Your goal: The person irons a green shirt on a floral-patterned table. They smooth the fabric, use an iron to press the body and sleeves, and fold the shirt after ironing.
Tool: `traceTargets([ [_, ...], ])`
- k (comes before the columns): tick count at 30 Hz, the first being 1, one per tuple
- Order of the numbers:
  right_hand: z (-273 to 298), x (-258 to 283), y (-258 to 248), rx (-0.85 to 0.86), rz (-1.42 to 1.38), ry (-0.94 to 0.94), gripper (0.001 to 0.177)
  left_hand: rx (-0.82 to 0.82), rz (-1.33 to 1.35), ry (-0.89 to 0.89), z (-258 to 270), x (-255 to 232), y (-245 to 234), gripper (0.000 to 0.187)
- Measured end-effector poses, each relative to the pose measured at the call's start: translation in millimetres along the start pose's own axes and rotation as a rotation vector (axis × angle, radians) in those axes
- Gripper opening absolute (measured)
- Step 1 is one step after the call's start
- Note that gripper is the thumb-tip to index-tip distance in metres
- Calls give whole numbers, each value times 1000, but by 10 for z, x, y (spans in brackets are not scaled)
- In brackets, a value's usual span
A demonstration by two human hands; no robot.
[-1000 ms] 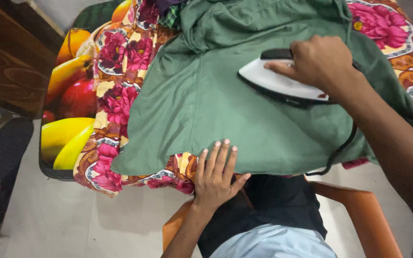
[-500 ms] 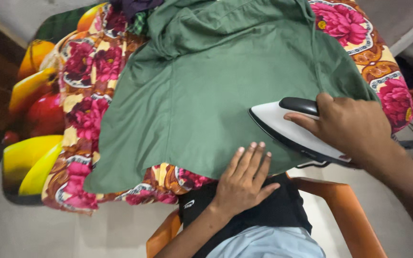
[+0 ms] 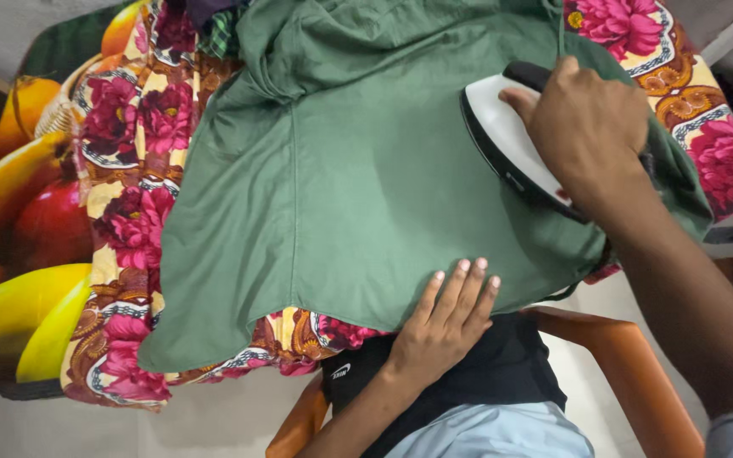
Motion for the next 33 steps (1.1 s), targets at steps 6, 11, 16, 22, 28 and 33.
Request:
traceTargets([
  [6,-23,-58,-61,-99,-75,-110,58,-28,-20,1,-20,-2,-42,60],
  [11,370,-293,-568,288,-144,19,54,-37,-12,2,-1,-12,-40,56],
  [16,645,-506,-519,227,-896,-21,75,-70,-19,5,-15,11,-55,56],
  [22,1049,-505,-155,-68,-1191,-52,79,-69,-42,6,-26,-1,-51,55],
  [28,1391,-277,-279,-238,-1127,63,67,-29,-75,18,-22,-15,-38,53],
  [33,1794,-272,-475,-177,-1048,163,64,-9,-115,19,-23,-21,4,52],
])
Point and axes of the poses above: each hand's wrist, its own z-axis away from the middle knuckle, its own y-axis out of the palm, x = y × z, the point moved 5 cm from there along -z, towards the middle knuckle, and after that the axes turned 3 degrees about -y, right-handed, at the moved point
